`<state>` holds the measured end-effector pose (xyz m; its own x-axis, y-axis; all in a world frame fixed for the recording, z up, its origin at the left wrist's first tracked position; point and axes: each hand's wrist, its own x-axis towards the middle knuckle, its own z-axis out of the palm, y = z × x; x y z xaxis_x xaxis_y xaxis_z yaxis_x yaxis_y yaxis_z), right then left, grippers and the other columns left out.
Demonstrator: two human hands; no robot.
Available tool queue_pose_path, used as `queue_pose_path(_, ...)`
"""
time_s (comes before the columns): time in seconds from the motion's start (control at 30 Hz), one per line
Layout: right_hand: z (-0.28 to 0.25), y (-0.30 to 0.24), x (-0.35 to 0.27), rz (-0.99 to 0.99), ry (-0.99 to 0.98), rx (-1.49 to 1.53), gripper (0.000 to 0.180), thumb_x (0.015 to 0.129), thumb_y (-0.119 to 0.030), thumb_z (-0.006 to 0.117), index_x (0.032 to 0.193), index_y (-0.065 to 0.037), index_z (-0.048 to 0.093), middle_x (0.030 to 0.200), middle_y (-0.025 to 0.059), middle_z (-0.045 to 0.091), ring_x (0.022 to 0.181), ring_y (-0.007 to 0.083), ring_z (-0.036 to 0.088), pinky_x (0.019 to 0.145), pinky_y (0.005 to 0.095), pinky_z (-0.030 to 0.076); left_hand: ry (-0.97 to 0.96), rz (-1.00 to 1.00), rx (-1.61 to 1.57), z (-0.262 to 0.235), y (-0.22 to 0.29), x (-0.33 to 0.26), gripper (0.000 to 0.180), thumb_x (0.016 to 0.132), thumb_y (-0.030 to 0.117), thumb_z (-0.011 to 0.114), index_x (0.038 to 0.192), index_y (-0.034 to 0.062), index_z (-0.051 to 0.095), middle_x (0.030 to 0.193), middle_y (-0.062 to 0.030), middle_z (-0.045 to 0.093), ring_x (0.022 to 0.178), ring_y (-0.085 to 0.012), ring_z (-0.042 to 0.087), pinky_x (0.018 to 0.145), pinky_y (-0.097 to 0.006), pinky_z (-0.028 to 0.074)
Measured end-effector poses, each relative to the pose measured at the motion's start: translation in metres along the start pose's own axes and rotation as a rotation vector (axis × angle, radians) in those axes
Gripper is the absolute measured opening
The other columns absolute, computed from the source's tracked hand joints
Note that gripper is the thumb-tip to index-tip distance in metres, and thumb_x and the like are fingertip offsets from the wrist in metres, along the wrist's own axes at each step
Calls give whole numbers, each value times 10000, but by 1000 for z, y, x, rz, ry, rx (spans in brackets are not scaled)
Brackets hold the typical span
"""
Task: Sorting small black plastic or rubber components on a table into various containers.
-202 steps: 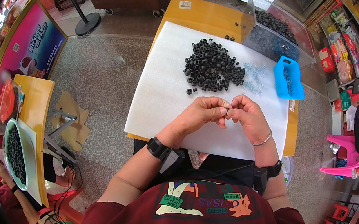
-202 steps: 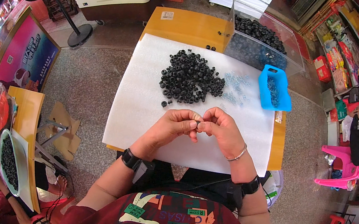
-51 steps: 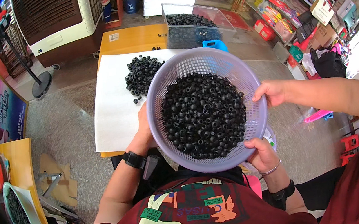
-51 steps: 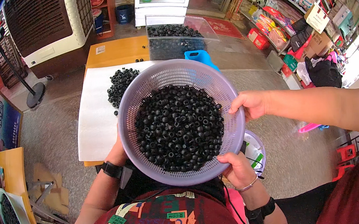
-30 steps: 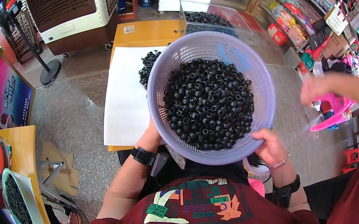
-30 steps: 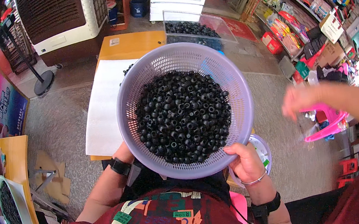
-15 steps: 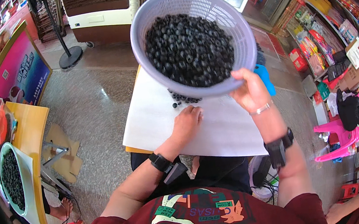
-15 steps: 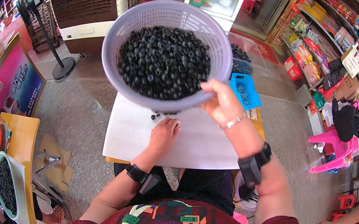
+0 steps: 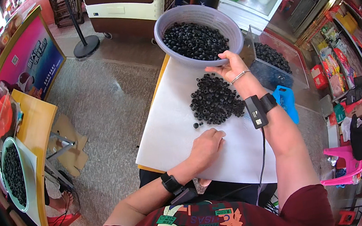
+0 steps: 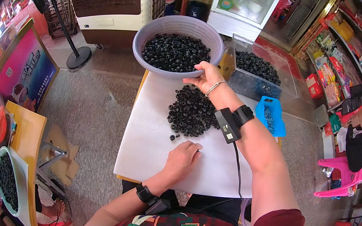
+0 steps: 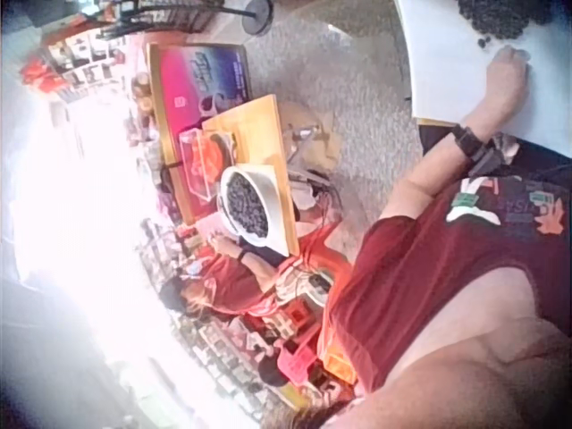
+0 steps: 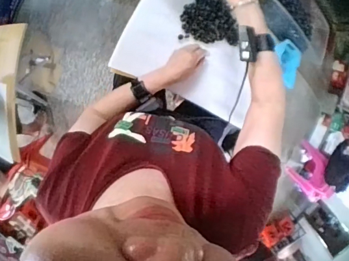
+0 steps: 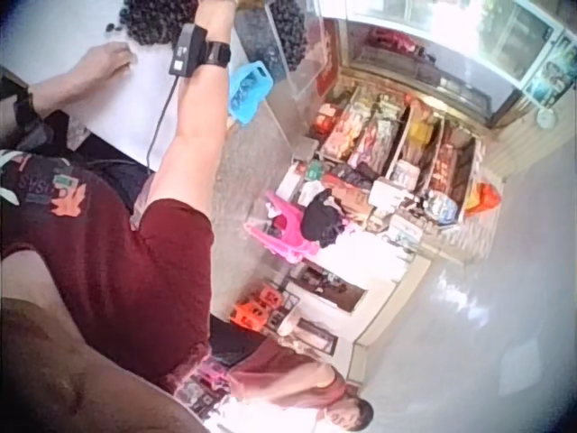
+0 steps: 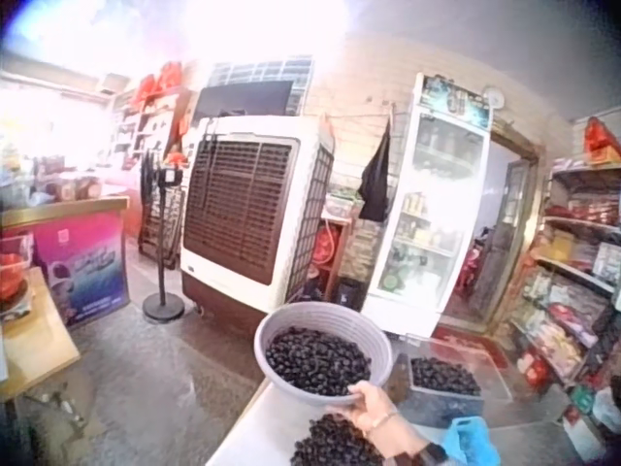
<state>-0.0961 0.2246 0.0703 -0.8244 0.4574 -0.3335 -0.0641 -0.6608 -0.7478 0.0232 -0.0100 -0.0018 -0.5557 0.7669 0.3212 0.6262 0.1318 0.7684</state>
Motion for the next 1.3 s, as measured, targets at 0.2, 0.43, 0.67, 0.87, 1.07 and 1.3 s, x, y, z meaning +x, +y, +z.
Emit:
queue_pose_path(0.2, -13, -7, 17, 132, 4, 41, 332, 833, -71, 516, 1008, 160, 353, 1110, 372, 430, 994, 649, 449, 792, 577, 551, -11, -18, -13, -1, -1, 2, 168, 840, 125, 582, 992, 54, 594, 918, -123, 585, 855, -325, 581, 703, -426, 488)
queue_pose_path(0.43, -24, -12, 6, 212, -49, -44, 500, 868, -282, 623, 1067, 117, 396, 1088, 315, 503, 985, 446, 565, 846, 544, 522, -7, -4, -19, 0, -2, 5, 171, 838, 113, 582, 994, 43, 592, 917, -140, 586, 851, -336, 584, 705, -422, 486)
queue_pose_path(0.67, -24, 10, -113, -92, -91, -539, 242, 863, -205, 617, 1026, -28, 588, 825, 47, 627, 643, 112, 586, 545, 238, 484, 42, -50, -169, -4, -1, 0, 191, 871, 103, 567, 1046, 36, 606, 896, -131, 590, 802, -302, 586, 705, -371, 489)
queue_pose_path(0.87, -58, 55, -207, -646, -223, -1234, 188, 834, -44, 593, 1013, -19, 643, 942, 56, 594, 741, 122, 577, 640, 243, 472, -87, -459, -930, -13, 11, 8, 181, 911, 159, 578, 1022, 28, 635, 824, 12, 575, 688, -64, 518, 655, -210, 439)
queue_pose_path(1.07, -79, 76, -226, -734, -184, -1163, 223, 814, -23, 579, 1030, -25, 635, 992, 118, 573, 800, 236, 611, 706, 294, 497, -146, -604, -1059, -6, 11, 6, 192, 909, 145, 584, 1024, -4, 619, 849, 0, 602, 698, -74, 530, 653, -211, 449)
queue_pose_path(1.3, -99, 89, -212, -604, -69, -956, 179, 795, -11, 628, 972, -16, 655, 971, 57, 582, 781, 113, 562, 710, 224, 457, -201, -650, -1123, 3, 7, 12, 206, 942, 130, 528, 1064, -22, 595, 902, -31, 611, 688, -85, 525, 669, -217, 469)
